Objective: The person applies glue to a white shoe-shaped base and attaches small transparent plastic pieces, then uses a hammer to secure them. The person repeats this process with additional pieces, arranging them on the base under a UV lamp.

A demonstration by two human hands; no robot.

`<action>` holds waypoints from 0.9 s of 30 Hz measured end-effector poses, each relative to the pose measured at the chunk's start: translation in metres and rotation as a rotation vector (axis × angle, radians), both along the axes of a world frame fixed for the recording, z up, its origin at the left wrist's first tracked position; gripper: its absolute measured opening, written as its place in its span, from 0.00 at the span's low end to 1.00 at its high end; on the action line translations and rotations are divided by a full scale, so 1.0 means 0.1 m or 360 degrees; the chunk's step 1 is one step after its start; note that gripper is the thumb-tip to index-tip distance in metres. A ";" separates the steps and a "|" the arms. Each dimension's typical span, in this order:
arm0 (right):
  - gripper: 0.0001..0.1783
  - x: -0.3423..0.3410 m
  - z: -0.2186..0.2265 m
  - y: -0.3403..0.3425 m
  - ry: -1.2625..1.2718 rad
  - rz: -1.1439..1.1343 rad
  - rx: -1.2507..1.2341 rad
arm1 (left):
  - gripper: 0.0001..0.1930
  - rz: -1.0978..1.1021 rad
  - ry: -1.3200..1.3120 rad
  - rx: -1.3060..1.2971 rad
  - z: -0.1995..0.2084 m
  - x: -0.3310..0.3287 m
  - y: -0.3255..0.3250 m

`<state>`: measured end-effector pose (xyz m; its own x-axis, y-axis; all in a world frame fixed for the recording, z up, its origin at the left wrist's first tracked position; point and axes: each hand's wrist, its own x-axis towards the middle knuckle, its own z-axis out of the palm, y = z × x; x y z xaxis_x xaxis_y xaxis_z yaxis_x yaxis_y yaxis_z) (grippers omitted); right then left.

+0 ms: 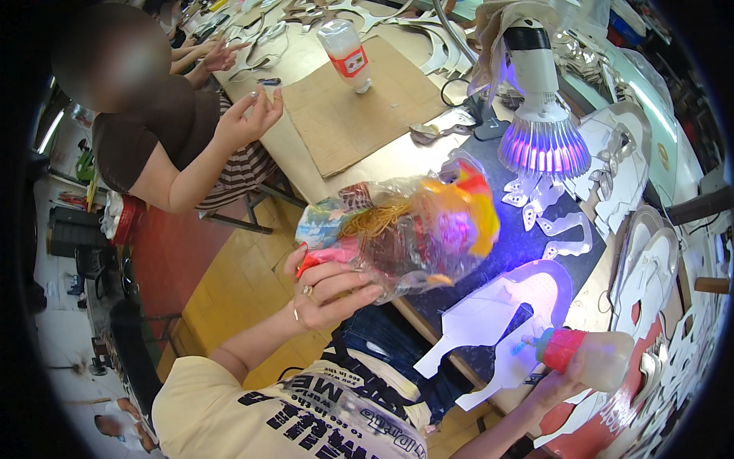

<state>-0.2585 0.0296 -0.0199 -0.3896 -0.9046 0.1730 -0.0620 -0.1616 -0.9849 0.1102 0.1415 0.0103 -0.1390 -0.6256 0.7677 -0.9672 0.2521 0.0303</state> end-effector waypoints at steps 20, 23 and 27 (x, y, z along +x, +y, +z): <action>0.50 0.32 0.31 0.08 -0.0092 0.0621 -0.0149 | 0.20 0.0038 0.0131 -0.0008 0.02 0.01 0.14; 0.54 0.55 0.53 0.05 0.0010 0.0948 -0.0121 | 0.19 0.0040 0.0144 0.0005 0.02 0.01 0.13; 0.48 0.91 0.71 0.02 -0.0149 0.1263 -0.0210 | 0.20 -0.0001 0.0173 0.0096 0.04 0.03 0.14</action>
<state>-0.1677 0.0312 0.0507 0.3417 -0.8920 0.2959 0.2015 -0.2379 -0.9501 0.1132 0.1560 0.0144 -0.0573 -0.6711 0.7392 -0.9573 0.2472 0.1502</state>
